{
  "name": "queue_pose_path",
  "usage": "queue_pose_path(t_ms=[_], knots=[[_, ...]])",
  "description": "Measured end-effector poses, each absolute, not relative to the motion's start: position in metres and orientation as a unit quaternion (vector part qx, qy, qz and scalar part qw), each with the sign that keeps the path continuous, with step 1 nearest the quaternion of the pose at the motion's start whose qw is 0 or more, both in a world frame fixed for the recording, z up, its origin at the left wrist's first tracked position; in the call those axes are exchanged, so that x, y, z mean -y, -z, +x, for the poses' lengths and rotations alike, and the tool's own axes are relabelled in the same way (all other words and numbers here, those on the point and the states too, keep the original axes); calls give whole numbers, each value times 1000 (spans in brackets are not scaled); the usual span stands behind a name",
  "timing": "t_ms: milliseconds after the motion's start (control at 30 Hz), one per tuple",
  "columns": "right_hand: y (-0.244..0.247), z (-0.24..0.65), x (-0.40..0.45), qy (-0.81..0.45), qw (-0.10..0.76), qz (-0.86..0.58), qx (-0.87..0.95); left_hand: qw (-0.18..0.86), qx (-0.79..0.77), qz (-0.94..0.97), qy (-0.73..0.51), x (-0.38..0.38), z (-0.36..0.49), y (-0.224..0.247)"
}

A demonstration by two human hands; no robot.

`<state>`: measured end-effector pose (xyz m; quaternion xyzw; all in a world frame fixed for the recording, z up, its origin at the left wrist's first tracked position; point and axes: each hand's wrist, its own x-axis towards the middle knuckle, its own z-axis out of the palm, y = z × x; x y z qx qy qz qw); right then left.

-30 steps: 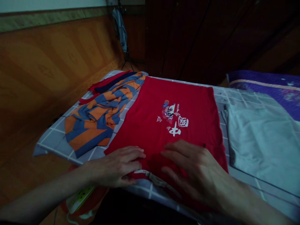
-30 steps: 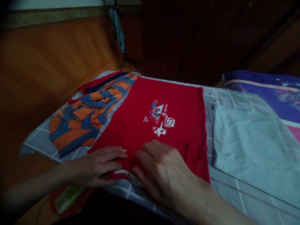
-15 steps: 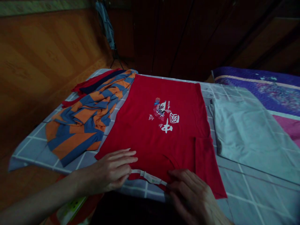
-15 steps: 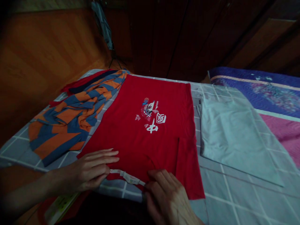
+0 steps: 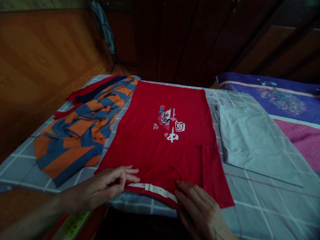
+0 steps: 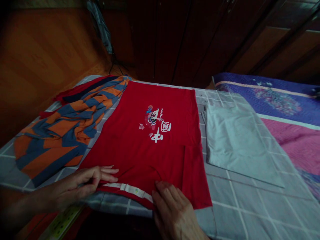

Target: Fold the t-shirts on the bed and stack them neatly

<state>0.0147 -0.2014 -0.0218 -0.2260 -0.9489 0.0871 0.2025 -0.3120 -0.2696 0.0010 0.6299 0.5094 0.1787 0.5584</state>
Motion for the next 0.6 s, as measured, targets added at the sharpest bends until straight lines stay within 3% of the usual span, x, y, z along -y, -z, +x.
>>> queue_pose_path(t_ms=[133, 267, 400, 600], knots=[[29, 16, 201, -50, 213, -229, 948, 612, -515, 534, -275, 264, -314, -2], [33, 26, 199, 13, 188, -269, 945, 582, -534, 556, -260, 265, -313, 0], [34, 47, 197, 31, 170, -293, 940, 445, -521, 714, -145, 280, -311, 5], [30, 76, 191, 49, 145, -332, 931, 126, -504, 851, -74, 293, -316, 15]])
